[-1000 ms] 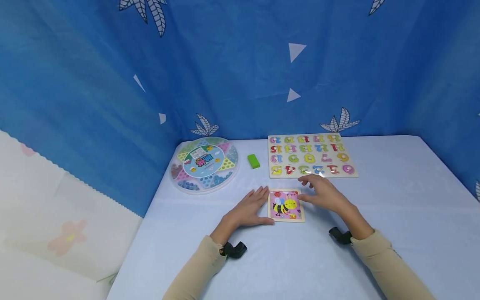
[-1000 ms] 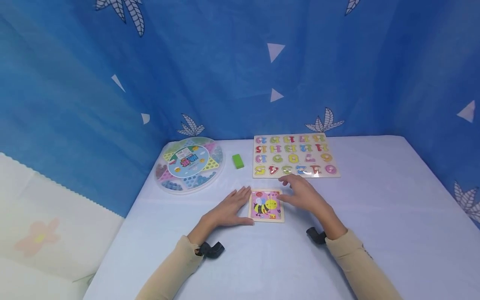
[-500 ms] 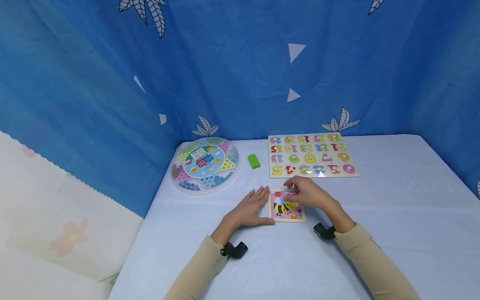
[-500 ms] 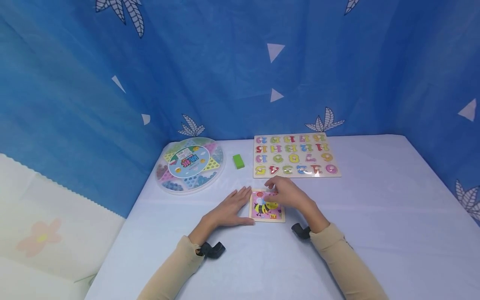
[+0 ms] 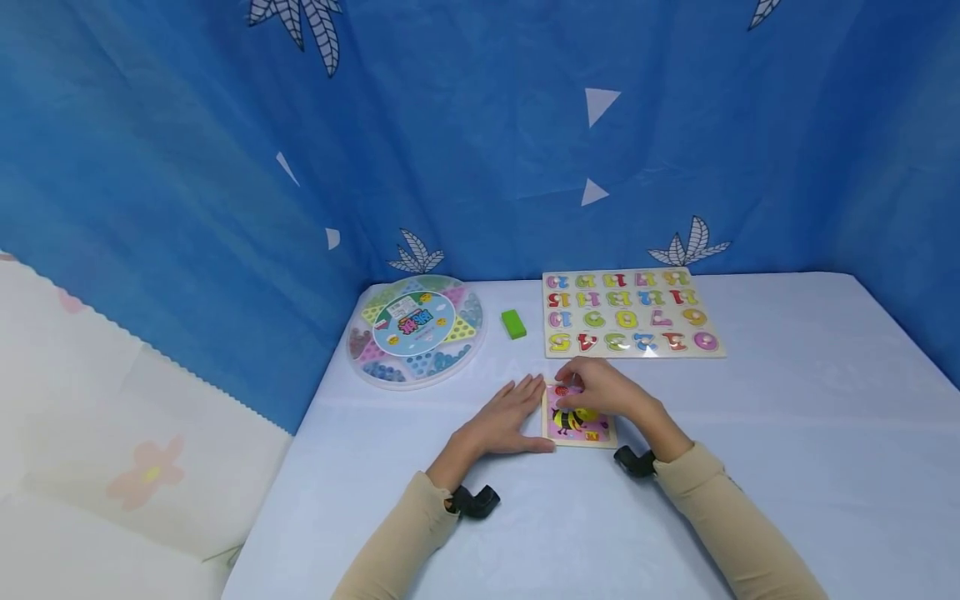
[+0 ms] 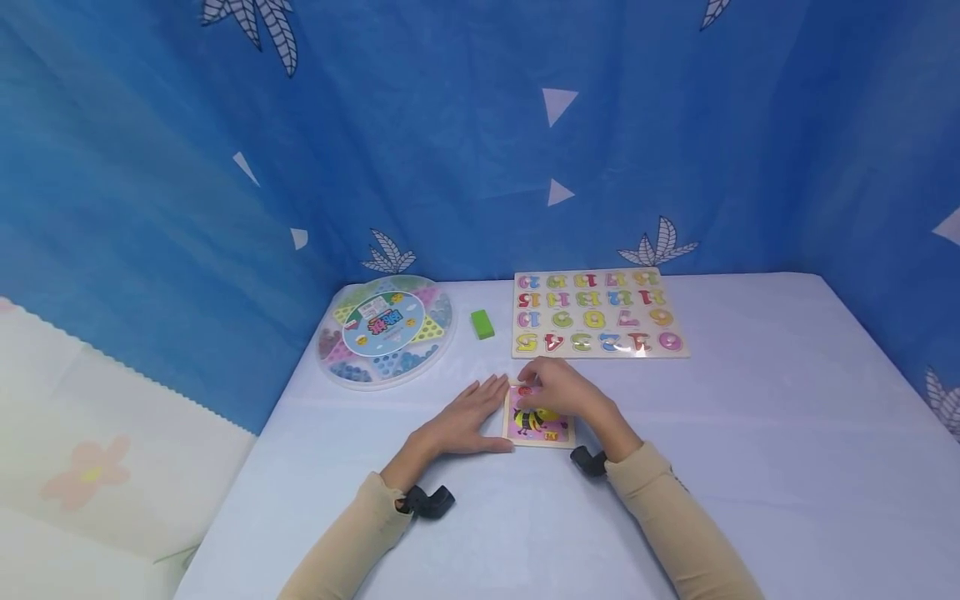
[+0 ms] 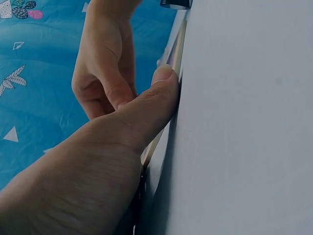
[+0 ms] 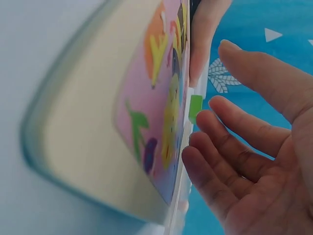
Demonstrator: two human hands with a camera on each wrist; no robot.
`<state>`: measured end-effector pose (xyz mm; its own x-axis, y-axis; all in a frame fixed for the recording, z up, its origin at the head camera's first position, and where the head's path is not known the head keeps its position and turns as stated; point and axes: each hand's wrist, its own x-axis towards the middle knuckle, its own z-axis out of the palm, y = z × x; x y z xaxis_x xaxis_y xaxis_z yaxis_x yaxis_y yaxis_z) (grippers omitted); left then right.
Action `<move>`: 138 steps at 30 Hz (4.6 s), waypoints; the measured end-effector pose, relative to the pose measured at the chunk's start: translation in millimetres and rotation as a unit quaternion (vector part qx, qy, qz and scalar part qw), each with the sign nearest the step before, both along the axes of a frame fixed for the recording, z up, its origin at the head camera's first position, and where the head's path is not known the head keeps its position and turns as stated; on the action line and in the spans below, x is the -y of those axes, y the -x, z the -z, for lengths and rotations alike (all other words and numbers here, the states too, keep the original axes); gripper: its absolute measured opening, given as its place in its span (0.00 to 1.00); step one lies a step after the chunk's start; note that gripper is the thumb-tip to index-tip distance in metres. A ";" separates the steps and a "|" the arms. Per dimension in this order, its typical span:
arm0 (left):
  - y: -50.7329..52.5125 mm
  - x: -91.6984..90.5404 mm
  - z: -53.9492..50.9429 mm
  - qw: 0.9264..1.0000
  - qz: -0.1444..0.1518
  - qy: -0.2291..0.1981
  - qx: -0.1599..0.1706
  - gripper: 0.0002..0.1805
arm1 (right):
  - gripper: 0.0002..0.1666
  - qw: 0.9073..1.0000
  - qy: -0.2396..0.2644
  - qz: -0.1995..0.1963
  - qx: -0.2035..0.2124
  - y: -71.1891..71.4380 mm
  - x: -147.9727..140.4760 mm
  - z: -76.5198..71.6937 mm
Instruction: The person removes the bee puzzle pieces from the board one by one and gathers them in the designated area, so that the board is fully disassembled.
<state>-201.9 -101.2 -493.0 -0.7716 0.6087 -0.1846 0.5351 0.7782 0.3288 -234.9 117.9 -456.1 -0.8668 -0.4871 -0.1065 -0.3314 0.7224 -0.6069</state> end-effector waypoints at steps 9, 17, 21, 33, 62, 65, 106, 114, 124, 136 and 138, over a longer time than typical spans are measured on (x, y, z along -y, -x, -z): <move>1.1 -3.1 -0.1 1.000 0.002 0.002 0.006 0.56 | 0.24 1.000 -0.001 0.001 0.013 2.1 0.1 2.4; -0.5 -1.8 1.8 1.000 0.005 -0.002 0.002 0.56 | 0.19 1.000 -0.008 -0.003 0.012 6.2 1.0 9.7; -2.1 -1.5 1.8 1.000 0.003 -0.003 0.007 0.56 | 0.16 1.000 -0.016 -0.010 0.001 5.3 1.8 11.2; -3.1 -0.4 0.1 1.000 -0.006 0.005 0.007 0.56 | 0.18 0.998 -0.043 -0.030 -0.042 2.3 7.5 5.7; -1.4 -0.9 1.8 1.000 -0.009 0.001 0.012 0.56 | 0.17 0.999 -0.018 0.021 -0.023 0.1 12.7 0.7; -1.0 -0.7 2.3 1.000 -0.010 0.000 0.015 0.56 | 0.18 0.999 -0.027 0.017 -0.034 -1.1 14.1 -0.2; -1.9 -4.2 -2.8 1.000 0.004 0.002 0.004 0.55 | 0.16 0.999 0.001 0.050 -0.018 2.2 -40.3 -4.8; -2.8 -2.4 -0.9 1.000 -0.007 -0.010 0.017 0.56 | 0.17 0.998 0.004 0.061 -0.012 1.2 -49.7 -1.7; -2.4 -1.7 3.2 1.000 -0.008 -0.018 0.016 0.56 | 0.18 0.998 0.011 0.052 -0.017 2.0 -69.4 -1.7; -0.9 -0.6 3.5 0.999 -0.007 -0.024 0.023 0.56 | 0.19 0.997 0.005 0.075 0.014 7.6 -90.8 0.6; -0.9 -0.4 3.8 0.999 -0.008 -0.024 0.022 0.56 | 0.19 0.997 0.005 0.075 0.015 8.2 -93.5 1.2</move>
